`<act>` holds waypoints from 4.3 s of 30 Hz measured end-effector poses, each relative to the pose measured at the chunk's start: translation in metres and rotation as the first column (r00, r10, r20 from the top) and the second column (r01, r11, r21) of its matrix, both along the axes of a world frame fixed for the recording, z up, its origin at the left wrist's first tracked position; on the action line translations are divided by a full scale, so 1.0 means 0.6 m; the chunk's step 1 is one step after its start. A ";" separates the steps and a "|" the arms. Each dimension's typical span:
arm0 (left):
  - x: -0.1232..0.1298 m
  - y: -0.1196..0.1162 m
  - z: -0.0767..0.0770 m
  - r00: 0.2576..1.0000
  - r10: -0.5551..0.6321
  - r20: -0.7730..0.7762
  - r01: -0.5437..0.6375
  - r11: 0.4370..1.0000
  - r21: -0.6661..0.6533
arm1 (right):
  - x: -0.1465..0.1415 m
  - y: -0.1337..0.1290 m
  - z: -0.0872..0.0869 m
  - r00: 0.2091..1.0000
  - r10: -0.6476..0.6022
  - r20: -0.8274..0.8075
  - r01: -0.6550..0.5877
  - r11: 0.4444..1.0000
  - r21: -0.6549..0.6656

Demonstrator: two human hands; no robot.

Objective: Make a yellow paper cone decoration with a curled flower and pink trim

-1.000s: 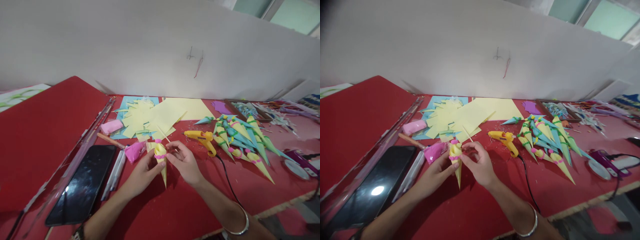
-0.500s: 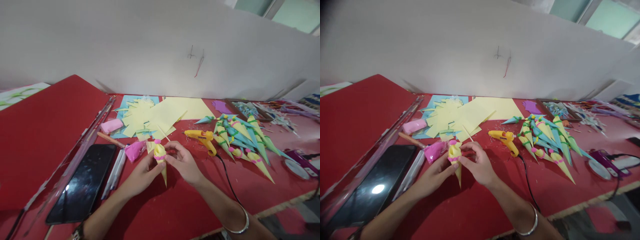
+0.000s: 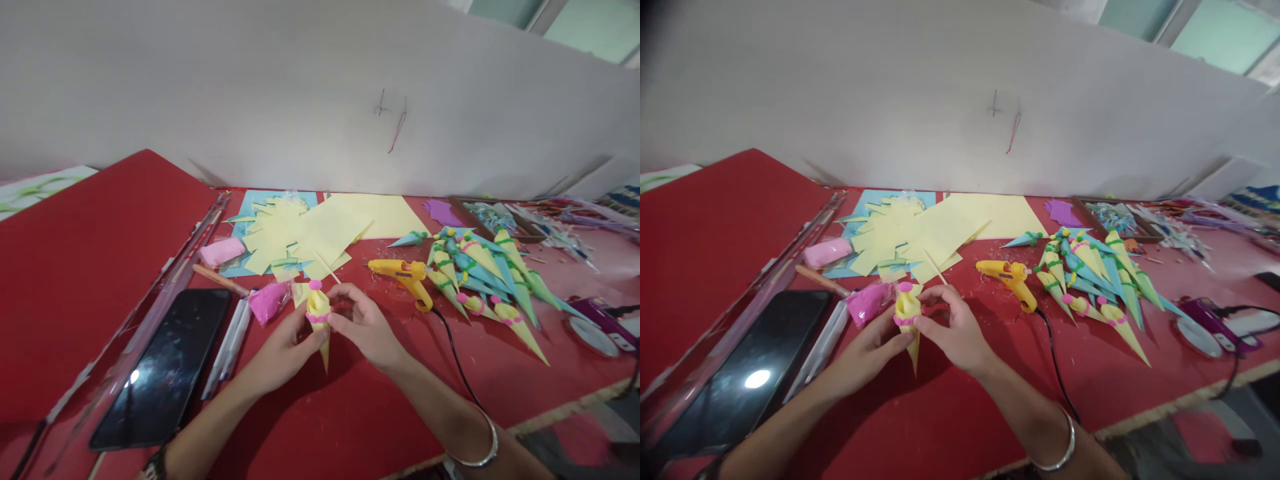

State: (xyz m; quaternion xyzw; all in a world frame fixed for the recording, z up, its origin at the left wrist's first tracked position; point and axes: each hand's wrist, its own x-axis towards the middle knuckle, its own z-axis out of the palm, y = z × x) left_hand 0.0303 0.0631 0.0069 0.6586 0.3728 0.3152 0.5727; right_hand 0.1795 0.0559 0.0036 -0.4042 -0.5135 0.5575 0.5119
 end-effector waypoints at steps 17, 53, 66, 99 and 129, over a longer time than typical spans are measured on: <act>0.001 0.000 -0.003 1.000 -0.006 -0.020 0.006 1.000 0.008 | -0.002 -0.001 0.002 0.998 0.054 -0.030 -0.054 0.999 0.001; -0.042 0.038 -0.019 0.348 0.730 -0.588 0.194 0.557 0.807 | 0.002 0.009 -0.006 0.930 -0.115 0.349 0.142 0.988 -0.053; -0.023 0.019 0.010 0.784 0.436 -0.443 -0.013 0.724 0.689 | 0.001 0.011 -0.014 0.921 -0.296 0.252 0.314 0.949 -0.034; -0.016 0.010 -0.010 0.816 0.254 -0.520 0.217 0.698 0.682 | -0.002 -0.009 0.010 0.890 -0.213 0.404 0.061 0.932 0.357; -0.012 0.019 -0.030 0.562 0.563 -0.606 0.082 0.691 0.718 | 0.000 0.010 -0.010 0.961 -0.207 -0.183 0.177 0.970 -0.168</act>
